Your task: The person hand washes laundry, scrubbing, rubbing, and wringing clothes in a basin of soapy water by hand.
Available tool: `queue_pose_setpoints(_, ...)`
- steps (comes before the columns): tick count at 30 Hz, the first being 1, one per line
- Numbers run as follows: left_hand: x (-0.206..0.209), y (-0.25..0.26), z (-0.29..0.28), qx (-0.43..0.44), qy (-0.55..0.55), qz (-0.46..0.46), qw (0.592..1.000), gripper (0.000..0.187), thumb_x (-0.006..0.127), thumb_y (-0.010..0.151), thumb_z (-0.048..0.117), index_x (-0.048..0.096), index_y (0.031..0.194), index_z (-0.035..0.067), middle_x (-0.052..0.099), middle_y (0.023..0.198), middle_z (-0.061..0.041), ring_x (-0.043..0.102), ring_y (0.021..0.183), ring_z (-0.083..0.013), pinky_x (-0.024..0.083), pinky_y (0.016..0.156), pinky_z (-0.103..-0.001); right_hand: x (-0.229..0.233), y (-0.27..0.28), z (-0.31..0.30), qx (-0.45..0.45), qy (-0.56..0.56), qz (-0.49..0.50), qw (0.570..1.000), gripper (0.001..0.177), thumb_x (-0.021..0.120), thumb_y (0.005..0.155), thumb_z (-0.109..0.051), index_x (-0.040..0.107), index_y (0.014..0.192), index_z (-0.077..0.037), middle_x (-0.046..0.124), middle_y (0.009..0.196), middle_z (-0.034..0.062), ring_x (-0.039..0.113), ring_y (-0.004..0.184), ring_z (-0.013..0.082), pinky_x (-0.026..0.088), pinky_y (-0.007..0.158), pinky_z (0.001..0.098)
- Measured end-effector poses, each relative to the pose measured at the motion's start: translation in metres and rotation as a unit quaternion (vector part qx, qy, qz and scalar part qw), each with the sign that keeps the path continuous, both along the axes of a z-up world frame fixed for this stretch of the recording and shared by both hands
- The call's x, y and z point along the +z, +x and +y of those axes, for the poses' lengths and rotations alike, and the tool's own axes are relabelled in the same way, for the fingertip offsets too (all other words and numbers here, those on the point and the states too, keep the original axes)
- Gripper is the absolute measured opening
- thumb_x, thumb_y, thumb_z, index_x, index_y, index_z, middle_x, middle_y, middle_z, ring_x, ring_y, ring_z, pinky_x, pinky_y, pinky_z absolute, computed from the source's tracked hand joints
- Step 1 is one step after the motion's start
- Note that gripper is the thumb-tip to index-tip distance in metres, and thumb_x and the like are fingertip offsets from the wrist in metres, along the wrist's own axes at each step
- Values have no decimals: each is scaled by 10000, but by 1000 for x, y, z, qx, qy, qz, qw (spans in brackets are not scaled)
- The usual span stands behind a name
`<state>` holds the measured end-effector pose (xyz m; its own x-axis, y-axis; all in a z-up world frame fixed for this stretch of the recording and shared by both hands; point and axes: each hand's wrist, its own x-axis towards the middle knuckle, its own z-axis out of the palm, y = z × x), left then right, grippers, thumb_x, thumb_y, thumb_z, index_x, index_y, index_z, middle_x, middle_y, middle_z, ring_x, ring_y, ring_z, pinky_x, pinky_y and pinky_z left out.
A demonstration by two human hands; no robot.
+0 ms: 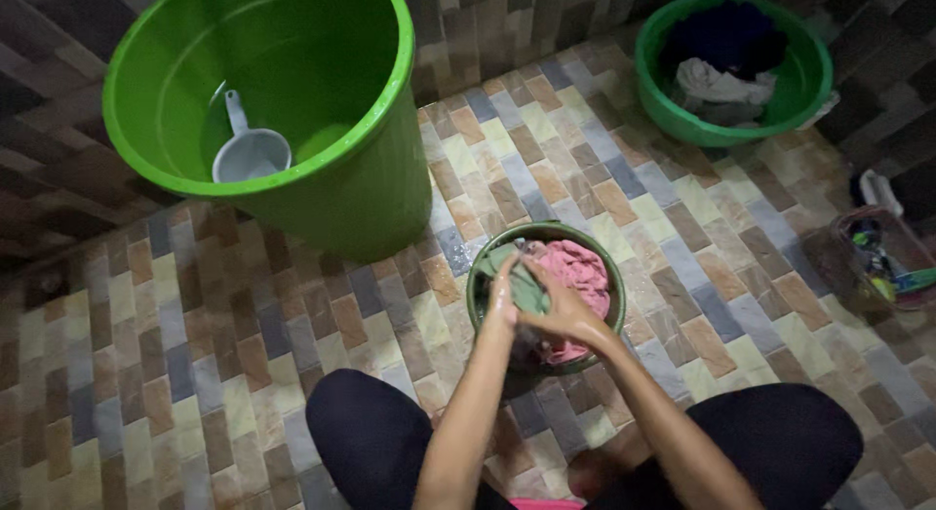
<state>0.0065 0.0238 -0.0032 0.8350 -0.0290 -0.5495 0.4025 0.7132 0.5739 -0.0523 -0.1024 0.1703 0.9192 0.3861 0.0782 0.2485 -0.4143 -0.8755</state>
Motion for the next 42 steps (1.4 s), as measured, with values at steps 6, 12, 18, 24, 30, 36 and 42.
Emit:
queue_pose_setpoints(6, -20, 7, -3, -13, -109, 71, 992, 460, 607, 964, 613, 684, 976, 160, 662, 789, 3, 648, 662, -155, 555, 628, -339, -57, -7, -13, -31, -26, 102, 994, 623, 723, 826, -496, 684, 1298, -92, 758, 1192, 182, 725, 1068, 278, 553, 938, 416)
queue_pose_setpoints(12, 67, -22, -11, 59, 171, -101, 978, 389, 605, 1045, 454, 669, 1036, 70, 657, 897, -79, 608, 760, -213, 497, 660, -381, -155, 15, -34, -105, -134, -15, 985, 433, 408, 1238, -478, 607, 1286, -97, 642, 1165, 188, 659, 1065, 297, 500, 946, 452)
queue_pose_setpoints(18, 120, -53, -33, -105, 291, -144, 940, 458, 327, 1095, 450, 487, 1391, 139, 588, 1286, -138, 609, 1096, -237, 509, 962, -464, -46, 29, -5, -113, 288, 354, 883, 551, 491, 986, -535, 415, 1490, -328, 511, 1321, -66, 578, 1000, 63, 561, 807, 373)
queue_pose_setpoints(24, 64, -89, -55, 26, -44, 141, 989, 707, 565, 981, 625, 475, 1455, 108, 507, 1457, -57, 543, 1285, -242, 426, 1179, -464, -30, 48, 0, -283, 60, 126, 949, 523, 550, 1070, -504, 686, 839, -55, 643, 713, 28, 553, 636, 131, 445, 588, 338)
queue_pose_setpoints(30, -11, -30, -19, -114, -306, 29, 945, 552, 674, 997, 496, 643, 1375, 95, 674, 1272, -69, 641, 1157, -207, 513, 1037, -386, -32, -25, 23, -102, 20, -97, 990, 449, 559, 1031, -239, 663, 627, -71, 639, 544, 84, 605, 461, 173, 447, 476, 372)
queue_pose_setpoints(36, 1, -1, -19, -79, -204, -43, 975, 402, 649, 963, 407, 717, 1260, 144, 762, 1095, -6, 729, 943, -163, 576, 862, -354, -35, -29, 20, -36, -6, -286, 958, 344, 596, 934, -219, 636, 634, -55, 617, 618, 135, 618, 504, 250, 487, 497, 375)
queue_pose_setpoints(42, 51, -5, -20, -76, -236, 23, 968, 240, 697, 981, 409, 718, 1044, 179, 746, 990, -24, 716, 871, -211, 593, 834, -417, -21, 22, -15, -185, -3, -199, 962, 314, 549, 1098, -261, 729, 1056, -7, 706, 958, 200, 693, 854, 372, 538, 760, 444)
